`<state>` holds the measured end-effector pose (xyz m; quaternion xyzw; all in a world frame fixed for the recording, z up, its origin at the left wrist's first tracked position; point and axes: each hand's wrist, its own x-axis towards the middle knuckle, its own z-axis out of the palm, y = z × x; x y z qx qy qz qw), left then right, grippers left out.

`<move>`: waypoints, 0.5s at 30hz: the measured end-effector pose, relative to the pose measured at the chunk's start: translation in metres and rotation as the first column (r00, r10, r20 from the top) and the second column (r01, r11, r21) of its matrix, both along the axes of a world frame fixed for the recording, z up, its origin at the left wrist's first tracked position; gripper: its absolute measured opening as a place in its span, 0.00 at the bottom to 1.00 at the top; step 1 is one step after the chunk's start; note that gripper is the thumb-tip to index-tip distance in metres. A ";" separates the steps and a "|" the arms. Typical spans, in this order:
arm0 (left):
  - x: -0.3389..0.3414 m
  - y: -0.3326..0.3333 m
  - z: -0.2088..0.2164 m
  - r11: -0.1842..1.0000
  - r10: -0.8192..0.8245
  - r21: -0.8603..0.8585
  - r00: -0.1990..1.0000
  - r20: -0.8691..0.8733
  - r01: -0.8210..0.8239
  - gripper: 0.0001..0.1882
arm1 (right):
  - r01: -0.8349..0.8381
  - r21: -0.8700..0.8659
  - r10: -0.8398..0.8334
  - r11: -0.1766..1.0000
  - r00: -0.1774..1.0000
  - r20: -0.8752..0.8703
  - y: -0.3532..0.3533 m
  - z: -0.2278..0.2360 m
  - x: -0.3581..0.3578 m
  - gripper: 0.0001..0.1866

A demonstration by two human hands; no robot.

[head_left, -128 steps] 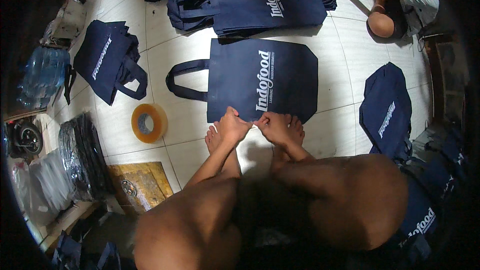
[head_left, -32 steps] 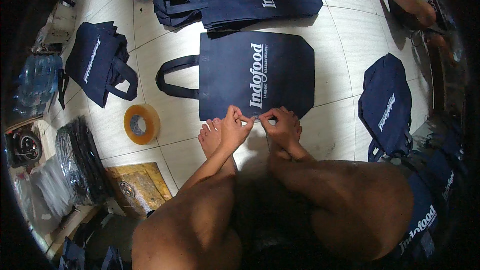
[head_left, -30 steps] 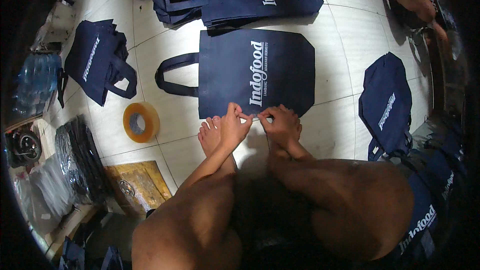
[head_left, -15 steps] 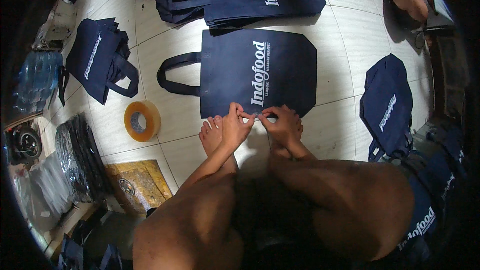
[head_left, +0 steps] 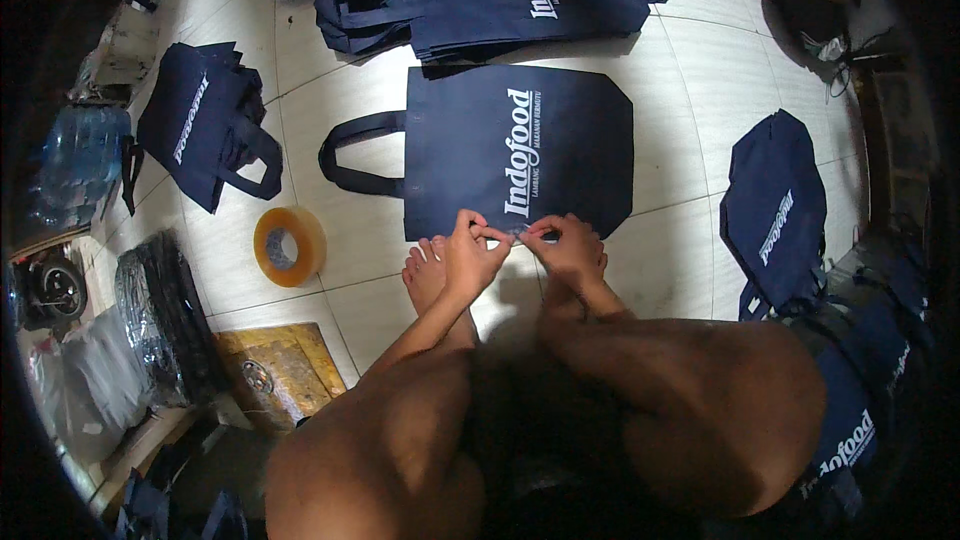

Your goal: The person sits on the floor and packs blue tote bags into plastic wrapping, using tape by hand to seal the bundles.

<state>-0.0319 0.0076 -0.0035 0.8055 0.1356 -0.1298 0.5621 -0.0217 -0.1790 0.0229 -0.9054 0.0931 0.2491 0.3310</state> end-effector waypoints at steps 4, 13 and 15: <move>0.002 0.003 0.001 0.995 -0.020 0.094 1.000 0.020 0.018 0.24 | -0.003 -0.075 -0.003 0.997 0.998 -0.068 0.011 0.022 0.007 0.14; 0.005 0.004 -0.003 1.000 0.003 -0.026 0.998 -0.061 -0.004 0.24 | 0.077 -0.045 -0.078 0.996 0.996 -0.038 0.006 0.021 0.003 0.15; 0.001 0.004 -0.007 0.999 -0.019 0.039 0.999 -0.033 0.021 0.24 | -0.029 -0.158 0.027 0.987 1.000 -0.016 0.010 0.017 0.001 0.14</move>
